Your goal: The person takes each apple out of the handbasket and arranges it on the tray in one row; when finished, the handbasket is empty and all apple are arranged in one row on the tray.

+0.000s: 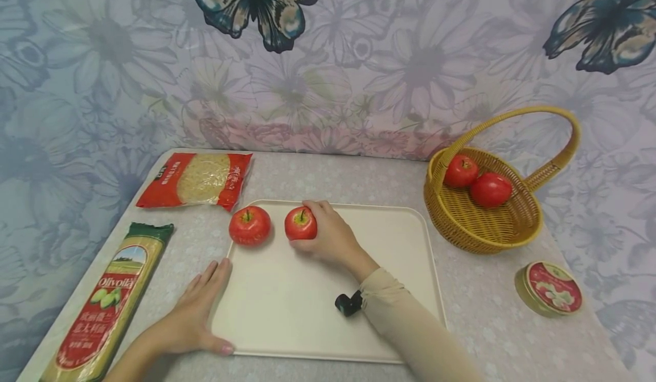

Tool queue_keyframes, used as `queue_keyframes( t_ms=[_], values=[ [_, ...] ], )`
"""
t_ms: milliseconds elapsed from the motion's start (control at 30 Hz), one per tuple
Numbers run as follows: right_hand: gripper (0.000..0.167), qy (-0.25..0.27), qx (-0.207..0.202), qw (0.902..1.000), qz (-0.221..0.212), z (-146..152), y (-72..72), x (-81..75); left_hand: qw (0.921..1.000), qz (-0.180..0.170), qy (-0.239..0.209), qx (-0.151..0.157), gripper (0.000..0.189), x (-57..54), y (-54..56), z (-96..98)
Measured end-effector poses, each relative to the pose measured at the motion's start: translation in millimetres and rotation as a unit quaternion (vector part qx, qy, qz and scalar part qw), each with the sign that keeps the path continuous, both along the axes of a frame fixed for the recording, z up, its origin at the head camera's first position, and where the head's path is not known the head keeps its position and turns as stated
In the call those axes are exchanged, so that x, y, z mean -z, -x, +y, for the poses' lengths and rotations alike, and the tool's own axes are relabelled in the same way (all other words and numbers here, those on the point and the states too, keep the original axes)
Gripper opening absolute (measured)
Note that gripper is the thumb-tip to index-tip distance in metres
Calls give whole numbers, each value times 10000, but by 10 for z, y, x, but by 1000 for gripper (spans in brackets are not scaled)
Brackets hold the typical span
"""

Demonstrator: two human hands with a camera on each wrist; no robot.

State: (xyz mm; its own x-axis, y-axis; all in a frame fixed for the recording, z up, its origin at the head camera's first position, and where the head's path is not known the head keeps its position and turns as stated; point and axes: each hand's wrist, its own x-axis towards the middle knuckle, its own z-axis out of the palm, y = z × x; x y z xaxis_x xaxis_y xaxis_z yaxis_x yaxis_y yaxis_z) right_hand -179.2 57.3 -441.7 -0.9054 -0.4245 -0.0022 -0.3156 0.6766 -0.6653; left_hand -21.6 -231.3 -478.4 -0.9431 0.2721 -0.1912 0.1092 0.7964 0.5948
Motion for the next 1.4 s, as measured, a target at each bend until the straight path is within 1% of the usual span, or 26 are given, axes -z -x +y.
queue_keyframes(
  t_ms=[333, 667, 1000, 1167, 1300, 1400],
  values=[
    [89, -5, 34, 9999, -168, -17, 6, 0, 10000, -27, -18, -2, 159, -15, 2, 9],
    [90, 218, -46, 9988, -435, 13, 32, 30, 10000, -7, -27, 3, 159, -20, 8, 12],
    [93, 109, -87, 9987, -497, -5, 4, 17, 10000, -25, 1, 13, 158, -16, 15, 14],
    [97, -26, -125, 9990, -426, 0, -7, 5, 9999, -112, -24, -31, 158, -14, 8, 17],
    [101, -98, -123, 9997, -183, 28, -17, -14, 9998, -167, -4, -49, 158, -18, 5, 21],
    [101, -87, -93, 9999, 13, 73, -35, -56, 9999, -143, -42, -59, 158, -23, 0, 21]
  ],
)
